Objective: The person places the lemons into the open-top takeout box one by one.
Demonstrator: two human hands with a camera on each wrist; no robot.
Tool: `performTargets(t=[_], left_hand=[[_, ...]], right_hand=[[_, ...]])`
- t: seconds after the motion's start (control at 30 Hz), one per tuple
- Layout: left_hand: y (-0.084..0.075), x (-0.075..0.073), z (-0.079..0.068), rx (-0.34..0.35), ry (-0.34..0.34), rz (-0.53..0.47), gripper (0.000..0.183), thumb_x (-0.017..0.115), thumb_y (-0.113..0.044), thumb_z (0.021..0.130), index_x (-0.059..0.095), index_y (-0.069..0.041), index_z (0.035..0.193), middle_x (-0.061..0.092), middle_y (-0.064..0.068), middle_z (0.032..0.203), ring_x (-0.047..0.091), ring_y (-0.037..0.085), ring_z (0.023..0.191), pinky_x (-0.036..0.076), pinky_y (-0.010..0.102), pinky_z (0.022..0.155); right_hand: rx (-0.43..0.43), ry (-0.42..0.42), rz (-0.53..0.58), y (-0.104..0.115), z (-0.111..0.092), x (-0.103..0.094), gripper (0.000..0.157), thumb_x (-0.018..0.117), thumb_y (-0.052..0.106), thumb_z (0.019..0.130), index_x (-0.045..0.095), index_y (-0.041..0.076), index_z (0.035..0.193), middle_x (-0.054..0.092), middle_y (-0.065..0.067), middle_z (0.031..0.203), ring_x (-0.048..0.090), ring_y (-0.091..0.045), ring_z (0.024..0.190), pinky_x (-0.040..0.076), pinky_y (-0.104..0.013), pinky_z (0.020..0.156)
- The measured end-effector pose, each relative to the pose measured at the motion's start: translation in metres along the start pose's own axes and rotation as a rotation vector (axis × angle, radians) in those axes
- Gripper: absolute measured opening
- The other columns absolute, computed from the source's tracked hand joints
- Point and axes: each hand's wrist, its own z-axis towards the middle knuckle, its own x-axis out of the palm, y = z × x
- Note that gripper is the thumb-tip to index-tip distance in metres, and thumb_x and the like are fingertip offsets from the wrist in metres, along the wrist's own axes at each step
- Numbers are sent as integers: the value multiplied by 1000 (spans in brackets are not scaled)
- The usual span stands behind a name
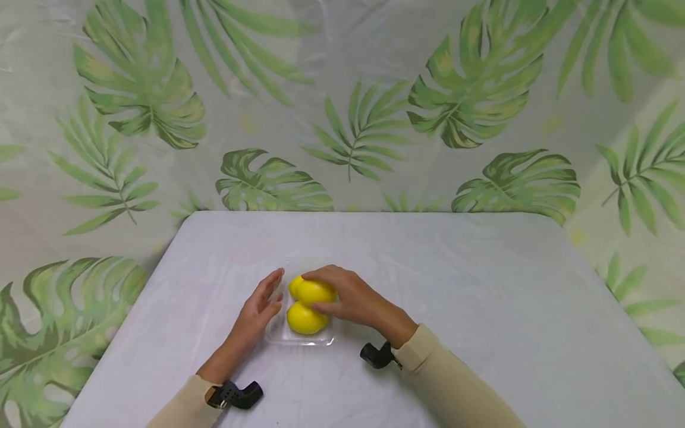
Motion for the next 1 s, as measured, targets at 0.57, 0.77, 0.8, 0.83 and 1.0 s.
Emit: performTargets(t=[0.57,0.77,0.8,0.83,1.0], left_hand=[[-1,-3,2,14,5,-1,63,47,5,93,30,-13,151,30,6,156,27,25,143,30,45,112],[-3,-2,2,-30,0,21,63,47,6,93,30,-12,151,30,8,156,27,26,143,29,47,112],[-4,-2,2,-35,-1,14,62,47,7,93,30,-10,151,30,9,156,26,27,143,28,48,112],[-5,-2,2,-37,1,5,62,47,8,93,30,-8,150,30,11,156,26,29,143,28,49,112],[-10,-1,1,-27,12,-12,62,46,10,93,29,-5,150,29,13,156,25,30,143,27,48,112]], right_hand=[[24,26,-7,0,7,5,50,73,21,86,57,9,132,57,1,132,51,-15,122,43,-36,104],[42,39,-23,-1,7,9,52,74,21,85,57,10,133,57,1,133,50,-15,123,43,-36,105],[39,40,-24,-1,6,10,52,74,21,85,57,10,133,57,1,133,50,-15,123,43,-36,104],[37,40,-29,-1,6,10,52,74,21,85,56,10,133,57,1,133,51,-15,123,43,-36,104],[39,39,-37,1,5,8,53,74,20,85,56,10,133,57,0,132,51,-15,122,45,-36,103]])
